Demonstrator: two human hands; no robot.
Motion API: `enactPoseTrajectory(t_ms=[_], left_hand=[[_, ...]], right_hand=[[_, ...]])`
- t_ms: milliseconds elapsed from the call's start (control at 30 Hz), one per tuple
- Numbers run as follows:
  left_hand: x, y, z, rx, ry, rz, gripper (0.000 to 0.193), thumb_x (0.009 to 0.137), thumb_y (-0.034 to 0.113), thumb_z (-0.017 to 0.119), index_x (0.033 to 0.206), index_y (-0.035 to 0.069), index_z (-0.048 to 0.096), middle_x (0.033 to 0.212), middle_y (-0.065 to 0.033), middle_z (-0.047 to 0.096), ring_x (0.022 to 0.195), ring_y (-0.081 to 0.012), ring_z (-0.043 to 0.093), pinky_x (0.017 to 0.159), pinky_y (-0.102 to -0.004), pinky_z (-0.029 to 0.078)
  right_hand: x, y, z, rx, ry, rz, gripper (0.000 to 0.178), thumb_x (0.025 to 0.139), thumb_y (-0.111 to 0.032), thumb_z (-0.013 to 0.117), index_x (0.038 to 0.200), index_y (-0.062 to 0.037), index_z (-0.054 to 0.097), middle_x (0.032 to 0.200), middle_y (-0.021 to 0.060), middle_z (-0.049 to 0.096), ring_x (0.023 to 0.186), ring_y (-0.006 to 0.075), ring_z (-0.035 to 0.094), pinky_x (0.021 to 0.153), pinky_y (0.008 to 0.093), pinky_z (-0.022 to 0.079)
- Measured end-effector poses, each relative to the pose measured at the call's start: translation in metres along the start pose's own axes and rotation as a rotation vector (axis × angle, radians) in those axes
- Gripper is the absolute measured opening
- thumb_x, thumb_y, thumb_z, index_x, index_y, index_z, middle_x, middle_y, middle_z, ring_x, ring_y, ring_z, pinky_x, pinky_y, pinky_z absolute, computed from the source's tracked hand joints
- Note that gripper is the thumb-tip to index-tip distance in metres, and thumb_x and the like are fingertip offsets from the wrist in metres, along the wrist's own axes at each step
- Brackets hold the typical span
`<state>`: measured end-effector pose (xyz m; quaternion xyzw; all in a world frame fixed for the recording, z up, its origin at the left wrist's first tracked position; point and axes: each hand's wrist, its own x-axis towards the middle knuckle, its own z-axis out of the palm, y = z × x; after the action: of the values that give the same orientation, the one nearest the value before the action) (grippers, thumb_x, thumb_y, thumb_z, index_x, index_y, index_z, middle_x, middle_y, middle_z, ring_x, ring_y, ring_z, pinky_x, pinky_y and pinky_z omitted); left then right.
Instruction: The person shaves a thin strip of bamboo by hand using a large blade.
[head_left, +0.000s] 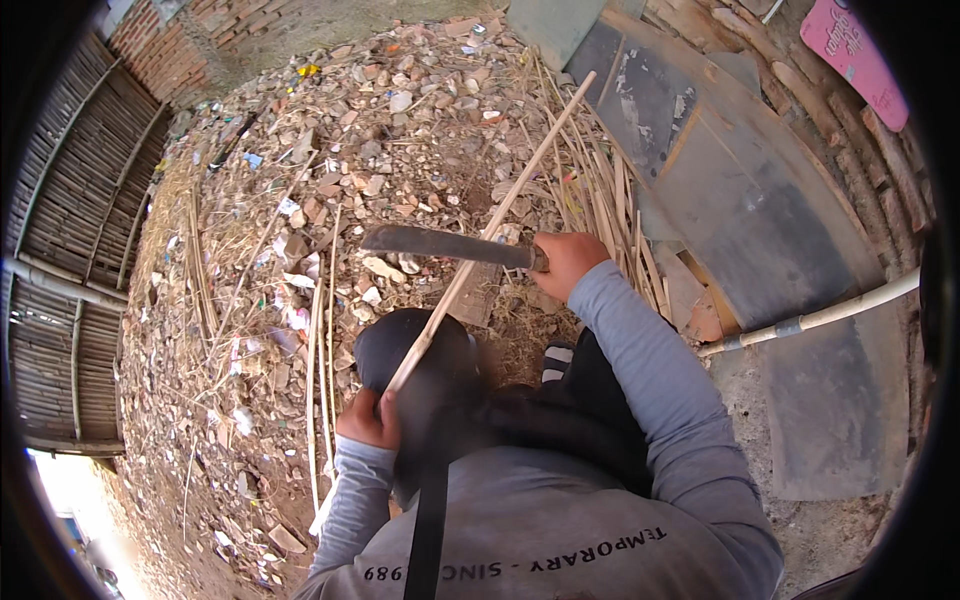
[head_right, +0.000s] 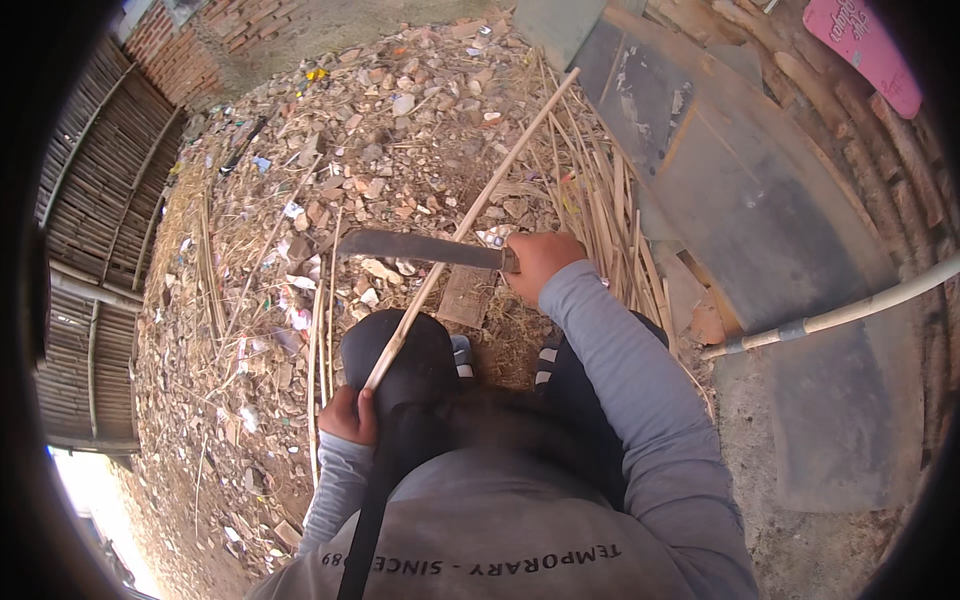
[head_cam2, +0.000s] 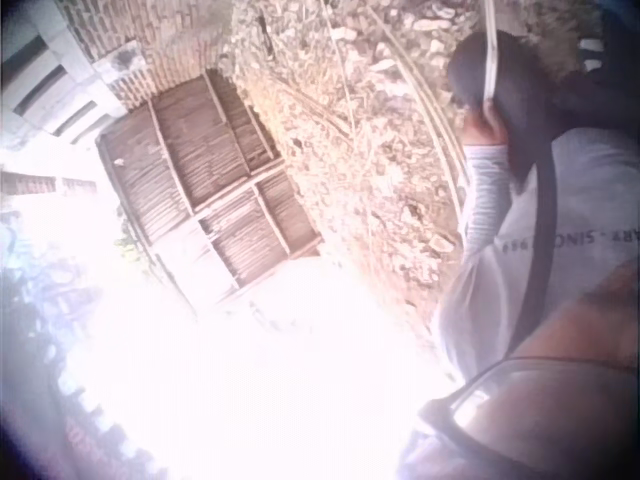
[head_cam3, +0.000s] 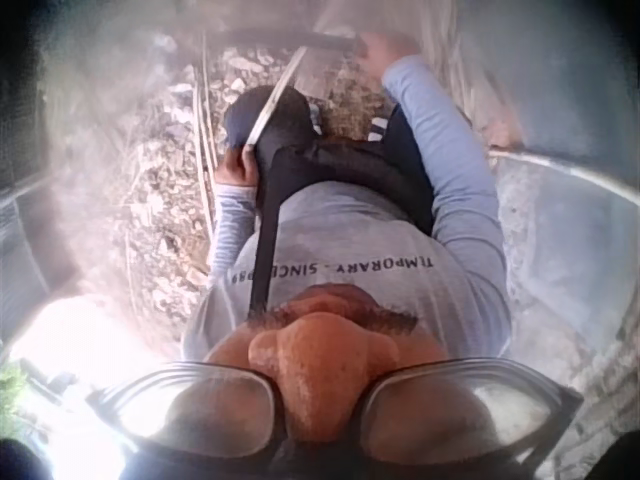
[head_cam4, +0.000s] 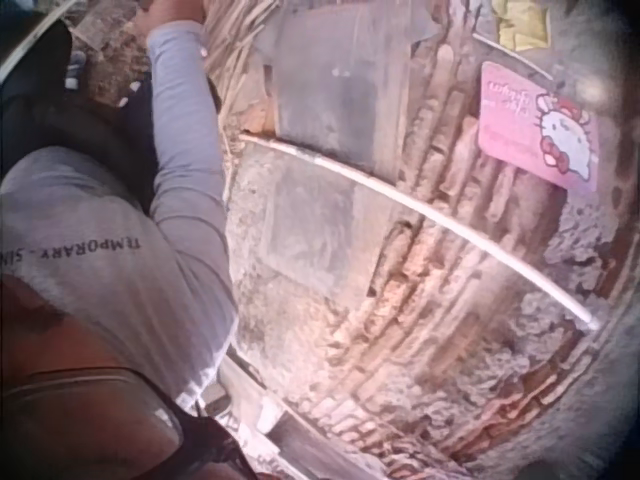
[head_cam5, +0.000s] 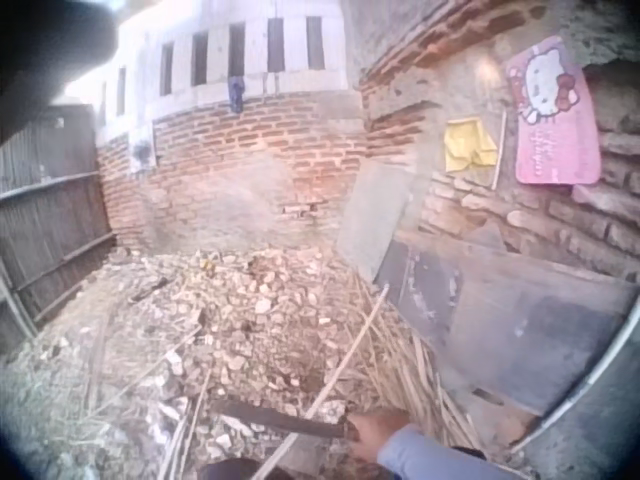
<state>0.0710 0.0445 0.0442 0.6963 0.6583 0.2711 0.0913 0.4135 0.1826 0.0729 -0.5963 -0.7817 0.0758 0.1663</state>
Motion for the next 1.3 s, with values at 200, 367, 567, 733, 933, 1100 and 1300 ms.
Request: enactPoseTrajectory(t_ms=[200,367,567,733,933,1100,1300], left_hand=[[-0.006,-0.005,-0.01,0.077,-0.028,-0.003,0.034,0.093,0.032,0.049,0.071,0.005,0.049,0.058,-0.0222,0.054,0.053,-0.044,0.053,0.048,-0.0513,0.04],[-0.013,-0.01,-0.008,0.169,0.015,-0.092,0.039,0.094,0.036,0.047,0.071,0.005,0.048,0.06,-0.0235,0.055,0.056,-0.0453,0.054,0.05,-0.0529,0.041],[-0.017,0.006,-0.015,0.133,-0.049,-0.122,0.041,0.092,0.041,0.052,0.074,0.004,0.051,0.063,-0.0227,0.057,0.058,-0.0437,0.056,0.052,-0.0508,0.042],[-0.026,0.007,-0.011,0.141,-0.035,-0.097,0.037,0.088,0.038,0.059,0.073,0.005,0.052,0.065,-0.0207,0.057,0.058,-0.042,0.056,0.052,-0.0485,0.043],[-0.029,0.015,-0.008,0.078,-0.005,0.038,0.03,0.085,0.031,0.064,0.074,0.005,0.052,0.068,-0.0159,0.057,0.065,-0.0379,0.057,0.06,-0.0474,0.045],[-0.022,0.01,0.001,0.108,0.177,0.211,0.034,0.081,0.03,0.065,0.105,0.007,0.059,0.111,-0.0193,0.057,0.1,-0.0394,0.055,0.082,-0.0469,0.044],[-0.019,0.005,0.005,0.062,-0.009,0.171,0.062,0.091,0.037,0.051,0.139,0.001,0.037,0.142,-0.0304,0.031,0.13,-0.0464,0.033,0.108,-0.0485,0.028]], right_hand=[[-0.009,-0.006,0.007,0.126,-0.012,0.03,0.032,0.072,-0.028,0.072,0.093,-0.011,0.055,0.079,0.0128,0.064,0.076,0.0354,0.063,0.067,0.0471,0.049],[-0.001,-0.005,0.011,-0.009,-0.099,-0.094,0.031,0.076,-0.028,0.066,0.098,-0.0082,0.055,0.085,0.0143,0.066,0.08,0.0345,0.065,0.071,0.0468,0.051],[-0.014,-0.006,0.008,-0.03,-0.218,-0.017,0.03,0.075,-0.03,0.064,0.096,-0.0092,0.059,0.082,0.0131,0.067,0.081,0.0338,0.066,0.074,0.0468,0.051],[-0.027,-0.012,-0.002,-0.09,-0.248,-0.122,0.03,0.074,-0.029,0.065,0.098,-0.0109,0.059,0.082,0.0123,0.067,0.081,0.0327,0.066,0.073,0.0465,0.051],[-0.027,0.013,0.003,0.117,-0.136,-0.072,0.03,0.072,-0.03,0.069,0.091,-0.009,0.059,0.076,0.0157,0.064,0.074,0.0365,0.063,0.067,0.0474,0.049],[-0.022,0.032,0.007,0.093,-0.106,0.059,0.032,0.074,-0.03,0.069,0.093,-0.0061,0.059,0.077,0.0184,0.063,0.075,0.0389,0.062,0.068,0.0479,0.049],[-0.026,-0.018,0.013,0.155,-0.113,-0.149,0.03,0.074,-0.029,0.069,0.092,-0.0082,0.057,0.076,0.0151,0.064,0.074,0.0378,0.062,0.066,0.0482,0.049]])
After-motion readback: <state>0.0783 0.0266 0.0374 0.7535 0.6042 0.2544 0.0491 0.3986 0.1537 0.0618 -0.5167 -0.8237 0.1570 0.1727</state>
